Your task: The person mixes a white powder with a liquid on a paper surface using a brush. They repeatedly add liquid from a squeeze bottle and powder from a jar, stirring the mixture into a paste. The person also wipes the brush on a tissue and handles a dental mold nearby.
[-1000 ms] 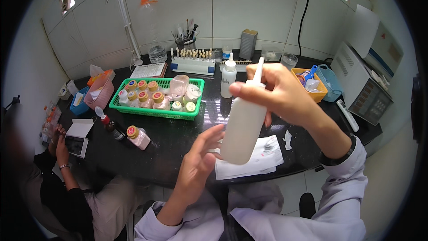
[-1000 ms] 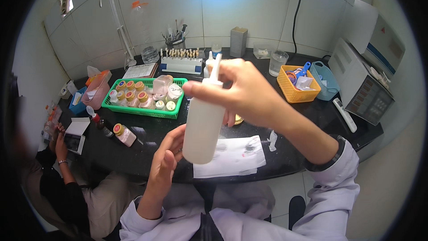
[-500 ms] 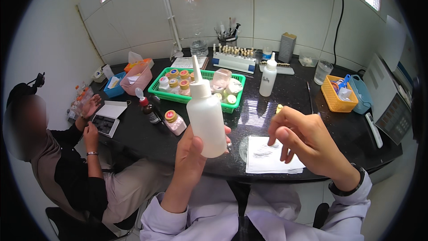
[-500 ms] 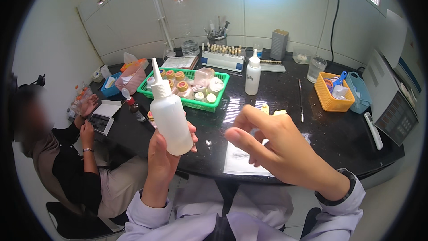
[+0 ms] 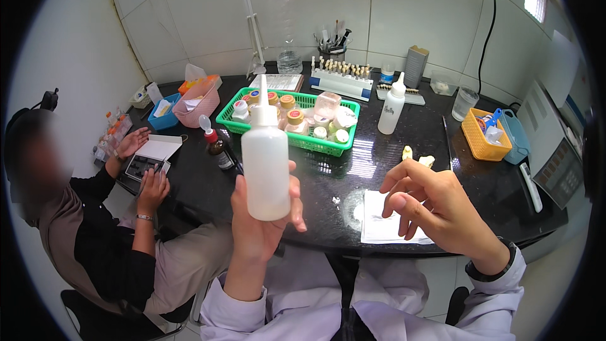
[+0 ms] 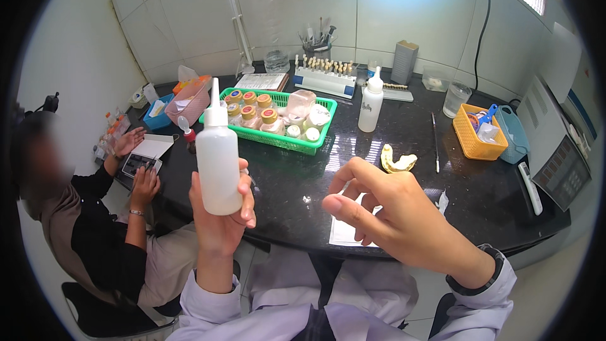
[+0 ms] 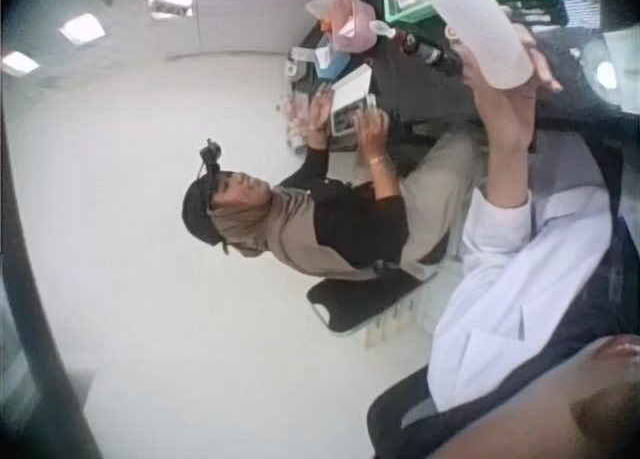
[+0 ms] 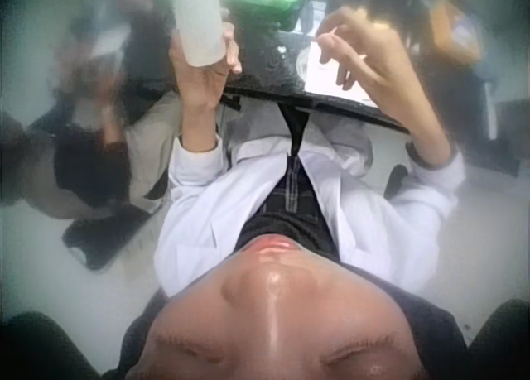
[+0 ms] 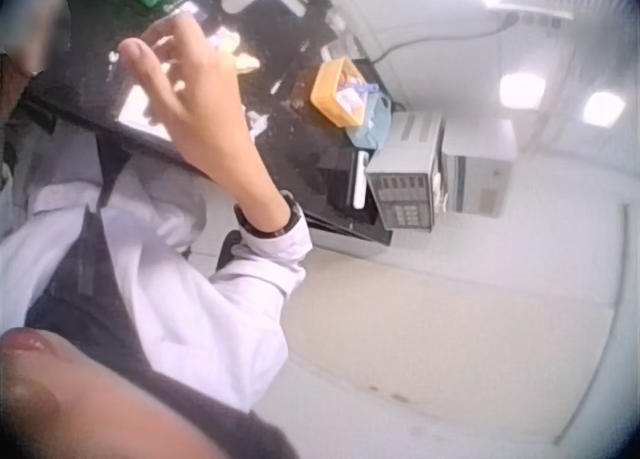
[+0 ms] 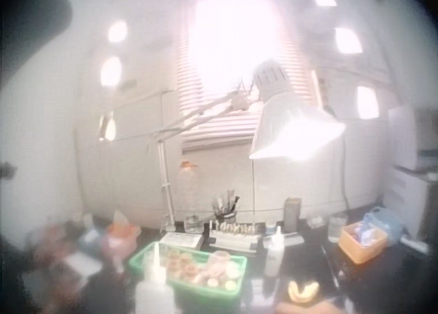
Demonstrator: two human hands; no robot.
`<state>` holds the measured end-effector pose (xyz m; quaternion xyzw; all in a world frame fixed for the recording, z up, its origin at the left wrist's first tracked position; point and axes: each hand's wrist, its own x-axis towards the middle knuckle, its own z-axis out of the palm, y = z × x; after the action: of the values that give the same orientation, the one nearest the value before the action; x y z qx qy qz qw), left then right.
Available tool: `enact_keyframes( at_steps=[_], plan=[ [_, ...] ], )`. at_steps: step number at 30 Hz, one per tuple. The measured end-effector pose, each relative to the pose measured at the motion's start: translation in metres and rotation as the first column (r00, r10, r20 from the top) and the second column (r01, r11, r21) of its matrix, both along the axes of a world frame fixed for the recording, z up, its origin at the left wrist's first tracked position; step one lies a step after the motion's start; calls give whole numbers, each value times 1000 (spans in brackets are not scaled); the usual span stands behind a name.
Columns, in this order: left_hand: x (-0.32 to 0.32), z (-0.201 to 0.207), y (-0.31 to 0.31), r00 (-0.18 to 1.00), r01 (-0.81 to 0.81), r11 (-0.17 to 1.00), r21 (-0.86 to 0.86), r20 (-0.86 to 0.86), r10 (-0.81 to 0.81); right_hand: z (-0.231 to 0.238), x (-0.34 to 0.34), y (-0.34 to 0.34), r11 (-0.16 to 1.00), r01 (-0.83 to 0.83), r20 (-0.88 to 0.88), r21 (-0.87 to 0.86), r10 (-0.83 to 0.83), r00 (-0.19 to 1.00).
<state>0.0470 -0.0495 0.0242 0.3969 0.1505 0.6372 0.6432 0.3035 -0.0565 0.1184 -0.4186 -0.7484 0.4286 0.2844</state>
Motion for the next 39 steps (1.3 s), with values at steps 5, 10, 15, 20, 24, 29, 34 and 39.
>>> enact_keyframes(
  at_steps=[5,10,15,20,24,29,34,39],
  plan=[
    [-13,9,-4,988,-84,995,49,136,76,-7,-9,3,999,-48,37,16,47,998],
    [-32,12,-8,980,21,994,110,197,-43,-9,-15,5,999,-29,47,25,28,998],
    [-42,5,-8,997,14,990,141,76,-25,-8,-17,6,999,-47,49,27,46,998],
    [-27,1,-7,947,-151,986,63,-275,163,-12,-15,7,999,-23,73,44,20,997],
    [-16,3,-6,927,-125,991,44,-351,133,-15,-15,9,999,-13,65,31,11,998],
    [-9,3,-8,937,-101,995,-1,-337,95,-14,-16,10,998,-27,67,58,23,997],
    [-12,-5,-3,954,-67,998,16,-291,69,-18,-16,11,997,-31,52,67,28,998],
    [-13,-4,-3,966,30,999,28,-258,-22,-19,-12,12,998,-34,51,58,31,998]
  ],
)
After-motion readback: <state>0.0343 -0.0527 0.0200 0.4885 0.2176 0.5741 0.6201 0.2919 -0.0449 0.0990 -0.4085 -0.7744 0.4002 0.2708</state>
